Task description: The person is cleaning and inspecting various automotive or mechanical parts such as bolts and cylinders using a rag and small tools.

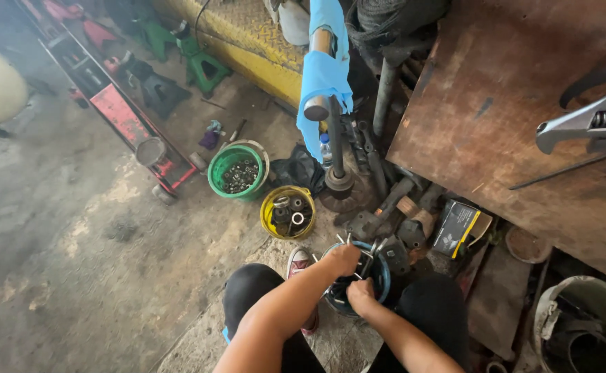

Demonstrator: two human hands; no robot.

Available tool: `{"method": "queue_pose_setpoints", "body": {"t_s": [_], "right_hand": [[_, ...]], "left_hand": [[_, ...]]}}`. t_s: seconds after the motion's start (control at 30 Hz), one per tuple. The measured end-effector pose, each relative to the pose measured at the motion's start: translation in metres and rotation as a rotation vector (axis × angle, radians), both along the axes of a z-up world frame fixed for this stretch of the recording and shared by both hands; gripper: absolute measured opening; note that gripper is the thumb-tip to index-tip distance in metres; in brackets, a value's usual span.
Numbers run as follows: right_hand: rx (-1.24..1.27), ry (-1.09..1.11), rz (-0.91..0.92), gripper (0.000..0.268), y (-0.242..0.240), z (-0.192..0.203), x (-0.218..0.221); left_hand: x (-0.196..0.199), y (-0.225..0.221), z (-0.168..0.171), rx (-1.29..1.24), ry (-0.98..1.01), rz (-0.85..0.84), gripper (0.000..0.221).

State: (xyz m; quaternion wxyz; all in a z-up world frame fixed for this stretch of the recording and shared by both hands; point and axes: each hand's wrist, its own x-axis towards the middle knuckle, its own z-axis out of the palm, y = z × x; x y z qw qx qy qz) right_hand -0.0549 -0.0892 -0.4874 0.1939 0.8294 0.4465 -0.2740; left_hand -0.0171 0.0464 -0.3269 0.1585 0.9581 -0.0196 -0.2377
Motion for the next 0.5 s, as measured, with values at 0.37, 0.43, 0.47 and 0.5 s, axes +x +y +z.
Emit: {"method": "queue_pose_setpoints", "body": {"t_s": [0.37,0.43,0.47,0.5], "right_hand": [[0.156,0.093,-0.001,0.024,-0.014,0.051,0.011],[0.206,0.09,-0.022,0.025,-0.014,0.033,0.012],[0.238,0.107,-0.074,0.028,-0.012,0.014,0.014],[0.26,0.13,-0.127,0.031,-0.019,-0.004,0.012]], "left_hand": [[-0.014,0.009,-0.024,0.243,0.044,0.142,0.022],[-0.016,0.004,-0.028,0.269,0.037,0.135,0.023],[-0.016,0.001,-0.026,0.259,0.073,0.124,0.023],[-0.02,-0.01,-0.027,0.239,0.115,0.113,0.024]]}}
